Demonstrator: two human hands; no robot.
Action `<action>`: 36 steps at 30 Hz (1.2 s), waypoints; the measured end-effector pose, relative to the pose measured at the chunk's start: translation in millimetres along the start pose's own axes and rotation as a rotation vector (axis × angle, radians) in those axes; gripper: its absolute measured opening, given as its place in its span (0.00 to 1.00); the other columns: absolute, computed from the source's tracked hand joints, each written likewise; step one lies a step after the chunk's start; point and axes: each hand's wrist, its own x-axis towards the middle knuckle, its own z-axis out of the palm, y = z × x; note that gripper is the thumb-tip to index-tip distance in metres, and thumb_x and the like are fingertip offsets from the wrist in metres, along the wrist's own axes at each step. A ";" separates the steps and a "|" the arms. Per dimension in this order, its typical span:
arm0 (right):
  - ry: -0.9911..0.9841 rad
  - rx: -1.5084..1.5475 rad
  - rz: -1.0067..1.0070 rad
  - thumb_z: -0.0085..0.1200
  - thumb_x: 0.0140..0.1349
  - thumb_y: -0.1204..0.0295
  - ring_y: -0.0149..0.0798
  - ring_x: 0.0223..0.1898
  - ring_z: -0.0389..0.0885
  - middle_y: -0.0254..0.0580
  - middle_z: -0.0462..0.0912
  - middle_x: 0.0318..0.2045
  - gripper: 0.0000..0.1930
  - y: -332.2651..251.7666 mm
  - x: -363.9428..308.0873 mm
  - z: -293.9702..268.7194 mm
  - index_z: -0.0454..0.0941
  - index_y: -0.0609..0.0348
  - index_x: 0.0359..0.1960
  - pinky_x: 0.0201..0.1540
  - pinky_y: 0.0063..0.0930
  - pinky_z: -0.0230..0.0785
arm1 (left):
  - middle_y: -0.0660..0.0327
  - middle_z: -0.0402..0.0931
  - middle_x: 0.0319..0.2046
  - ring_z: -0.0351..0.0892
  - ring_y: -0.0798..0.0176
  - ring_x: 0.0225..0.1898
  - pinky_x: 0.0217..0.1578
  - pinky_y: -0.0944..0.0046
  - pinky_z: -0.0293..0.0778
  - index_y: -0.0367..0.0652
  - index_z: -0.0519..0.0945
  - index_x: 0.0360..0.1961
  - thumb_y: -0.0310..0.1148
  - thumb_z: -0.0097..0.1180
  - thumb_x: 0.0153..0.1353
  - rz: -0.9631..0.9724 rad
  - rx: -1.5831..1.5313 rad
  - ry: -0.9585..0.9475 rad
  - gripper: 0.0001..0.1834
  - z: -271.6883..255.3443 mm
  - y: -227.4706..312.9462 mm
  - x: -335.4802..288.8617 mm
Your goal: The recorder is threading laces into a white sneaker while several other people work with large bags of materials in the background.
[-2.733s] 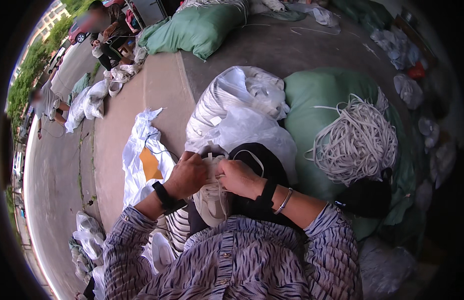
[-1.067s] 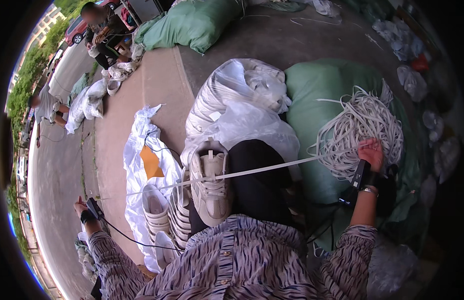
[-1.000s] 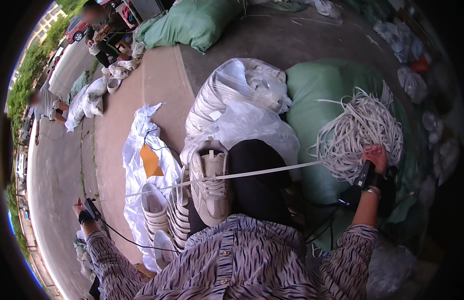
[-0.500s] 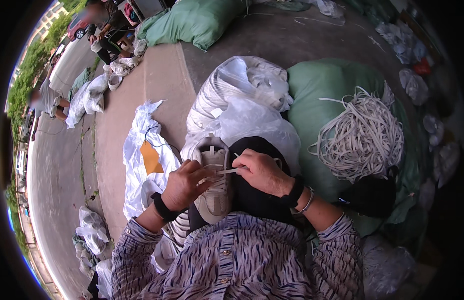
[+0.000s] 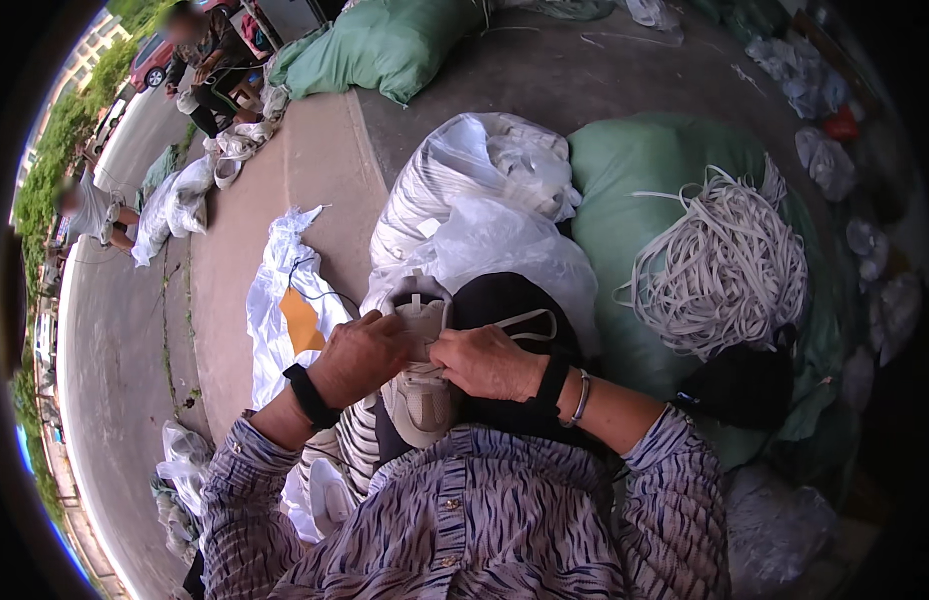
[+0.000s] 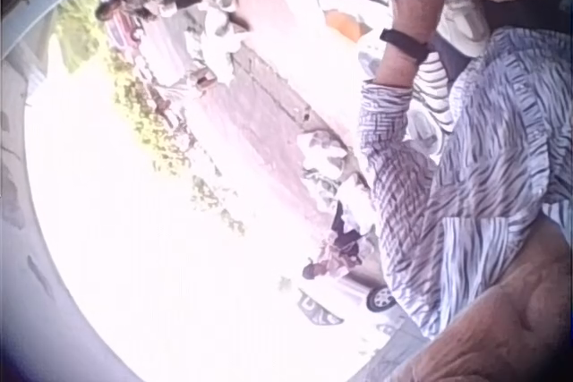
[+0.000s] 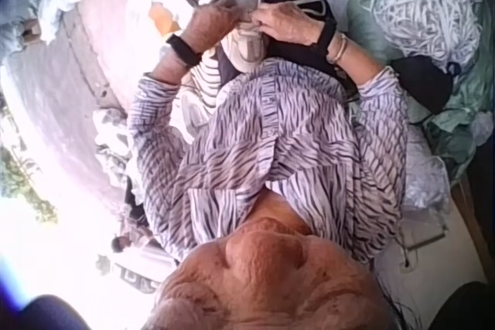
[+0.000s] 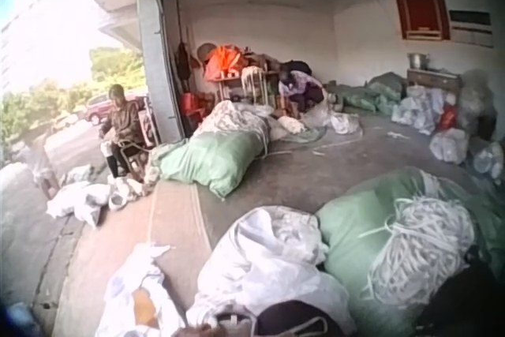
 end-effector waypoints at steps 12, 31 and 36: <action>0.233 -0.009 0.172 0.56 0.52 0.75 0.48 0.30 0.77 0.44 0.76 0.28 0.08 3.6 2.4 -7.2 0.72 0.60 0.33 0.32 0.36 0.69 | 0.62 0.69 0.27 0.76 0.60 0.31 0.25 0.62 0.75 0.46 0.75 0.32 0.28 0.57 0.49 -0.009 -0.168 0.322 0.08 22.1 1.5 -13.2; 0.217 -0.113 0.006 0.57 0.48 0.76 0.42 0.29 0.77 0.39 0.74 0.29 0.09 2.2 -7.9 -33.0 0.74 0.58 0.32 0.30 0.32 0.70 | 0.55 0.70 0.32 0.75 0.61 0.30 0.31 0.66 0.72 0.38 0.74 0.37 0.24 0.55 0.55 -0.592 -0.795 0.602 0.08 84.3 11.1 -42.3; 0.017 -0.280 -0.112 0.51 0.50 0.77 0.44 0.31 0.78 0.43 0.71 0.28 0.04 1.9 7.9 -5.0 0.69 0.60 0.26 0.31 0.33 0.72 | 0.57 0.71 0.29 0.73 0.61 0.26 0.29 0.66 0.70 0.38 0.72 0.33 0.25 0.55 0.56 -0.551 -0.811 0.533 0.05 77.3 7.2 -43.4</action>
